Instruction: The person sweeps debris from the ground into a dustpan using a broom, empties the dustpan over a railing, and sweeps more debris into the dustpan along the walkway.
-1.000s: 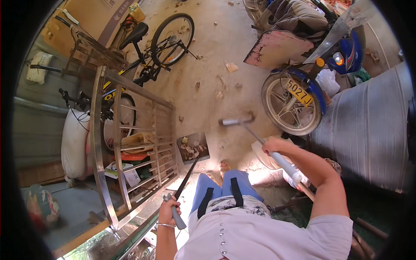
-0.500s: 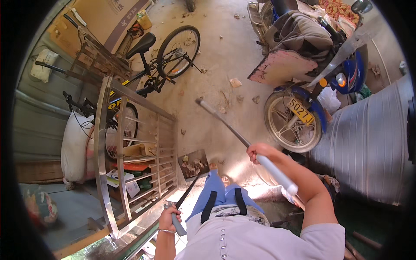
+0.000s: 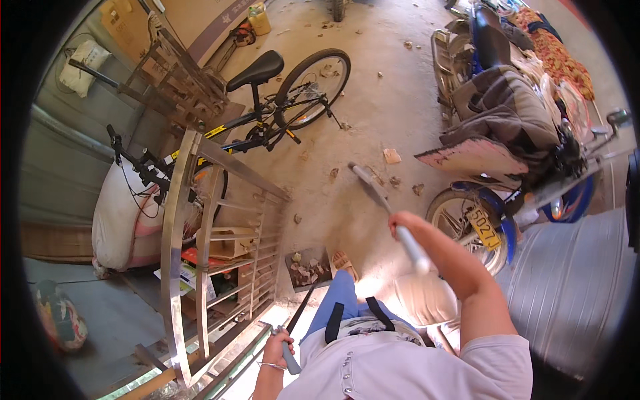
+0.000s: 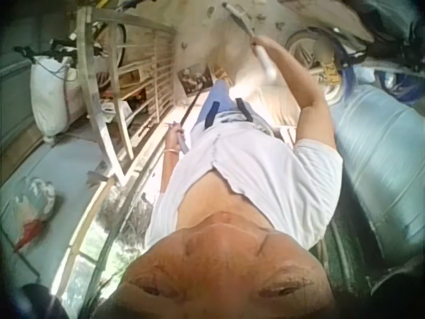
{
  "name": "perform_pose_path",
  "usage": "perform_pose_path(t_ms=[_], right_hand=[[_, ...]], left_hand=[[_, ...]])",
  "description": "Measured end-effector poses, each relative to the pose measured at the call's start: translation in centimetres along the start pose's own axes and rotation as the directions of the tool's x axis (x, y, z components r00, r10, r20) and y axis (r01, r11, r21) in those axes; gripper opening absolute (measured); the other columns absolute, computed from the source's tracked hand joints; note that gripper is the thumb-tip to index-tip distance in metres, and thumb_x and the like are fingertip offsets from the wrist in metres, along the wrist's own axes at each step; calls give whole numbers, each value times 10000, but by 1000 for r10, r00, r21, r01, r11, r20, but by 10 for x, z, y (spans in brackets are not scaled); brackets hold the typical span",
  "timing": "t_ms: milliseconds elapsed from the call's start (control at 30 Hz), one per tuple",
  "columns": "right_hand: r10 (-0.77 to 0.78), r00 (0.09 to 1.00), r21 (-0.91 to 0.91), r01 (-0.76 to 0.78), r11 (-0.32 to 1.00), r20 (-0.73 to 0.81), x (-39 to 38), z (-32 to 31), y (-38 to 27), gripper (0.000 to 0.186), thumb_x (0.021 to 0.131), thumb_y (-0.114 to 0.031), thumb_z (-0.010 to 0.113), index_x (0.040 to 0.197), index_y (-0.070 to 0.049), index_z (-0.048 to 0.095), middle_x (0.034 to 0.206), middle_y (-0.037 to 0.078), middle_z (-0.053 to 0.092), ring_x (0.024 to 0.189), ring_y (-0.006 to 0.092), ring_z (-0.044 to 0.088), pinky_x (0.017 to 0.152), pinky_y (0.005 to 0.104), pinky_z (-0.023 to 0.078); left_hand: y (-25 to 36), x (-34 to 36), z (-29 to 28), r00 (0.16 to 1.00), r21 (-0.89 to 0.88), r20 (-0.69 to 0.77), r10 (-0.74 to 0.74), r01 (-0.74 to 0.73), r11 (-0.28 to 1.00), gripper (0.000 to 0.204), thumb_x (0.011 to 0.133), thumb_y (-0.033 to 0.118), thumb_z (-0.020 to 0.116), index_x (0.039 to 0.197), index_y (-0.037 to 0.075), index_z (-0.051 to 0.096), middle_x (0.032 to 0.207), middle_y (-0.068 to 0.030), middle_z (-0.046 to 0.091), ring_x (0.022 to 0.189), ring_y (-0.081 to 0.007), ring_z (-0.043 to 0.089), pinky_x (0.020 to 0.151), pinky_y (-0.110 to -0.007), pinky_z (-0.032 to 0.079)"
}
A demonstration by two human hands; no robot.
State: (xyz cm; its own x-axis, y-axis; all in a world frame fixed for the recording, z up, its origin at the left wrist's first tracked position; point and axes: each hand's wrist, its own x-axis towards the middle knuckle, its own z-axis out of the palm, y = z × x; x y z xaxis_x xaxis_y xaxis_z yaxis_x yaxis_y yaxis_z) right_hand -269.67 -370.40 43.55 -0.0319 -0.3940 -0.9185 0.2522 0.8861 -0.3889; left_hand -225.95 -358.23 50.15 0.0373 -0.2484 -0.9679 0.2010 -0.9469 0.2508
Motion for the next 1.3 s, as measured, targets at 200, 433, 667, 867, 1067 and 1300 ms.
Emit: perform_pose_path(t_ms=[200,433,667,867,1067,1300], right_hand=[[88,988,249,-118,961,126,-46,44,3,137,682,-79,467,556,-48,427,497,51,435,441,157,428,398,277,351],[58,593,503,-727,467,803,-31,69,-21,107,722,-69,420,626,-61,373,509,-16,355,426,76,363,386,195,306],[19,547,529,-817,231,837,79,47,-30,90,725,-67,426,762,12,404,502,-17,366,413,76,402,374,207,371],[298,699,381,-640,667,650,49,7,-75,212,714,-60,429,528,-94,334,480,-2,374,416,80,387,350,206,346],[209,886,313,-355,881,415,10,27,-109,195,719,-77,451,544,-83,364,480,17,375,416,112,381,392,239,360],[87,612,491,-703,514,786,122,34,-155,111,713,-68,430,796,-1,400,503,-37,393,392,69,406,342,186,343]], left_hand=[[30,12,16,998,-29,-28,-58,57,998,148,627,1,485,755,68,454,568,-59,465,406,-123,423,369,-249,376],[42,6,32,998,17,-56,-22,23,1000,150,634,23,500,775,62,463,569,-53,467,411,-121,428,376,-258,379],[31,2,64,991,40,-137,-7,13,999,143,653,17,484,782,78,468,573,-32,461,414,-112,429,379,-251,374],[39,2,91,985,-21,-173,-18,14,1000,97,673,38,498,750,86,462,570,-31,456,403,-115,423,376,-252,374],[44,2,116,986,-84,-164,4,-18,996,106,655,23,495,746,68,464,572,-41,459,396,-124,422,371,-255,376],[51,-4,142,983,-61,-186,-13,2,998,111,666,34,515,771,55,484,565,-42,465,395,-124,424,367,-246,364]])
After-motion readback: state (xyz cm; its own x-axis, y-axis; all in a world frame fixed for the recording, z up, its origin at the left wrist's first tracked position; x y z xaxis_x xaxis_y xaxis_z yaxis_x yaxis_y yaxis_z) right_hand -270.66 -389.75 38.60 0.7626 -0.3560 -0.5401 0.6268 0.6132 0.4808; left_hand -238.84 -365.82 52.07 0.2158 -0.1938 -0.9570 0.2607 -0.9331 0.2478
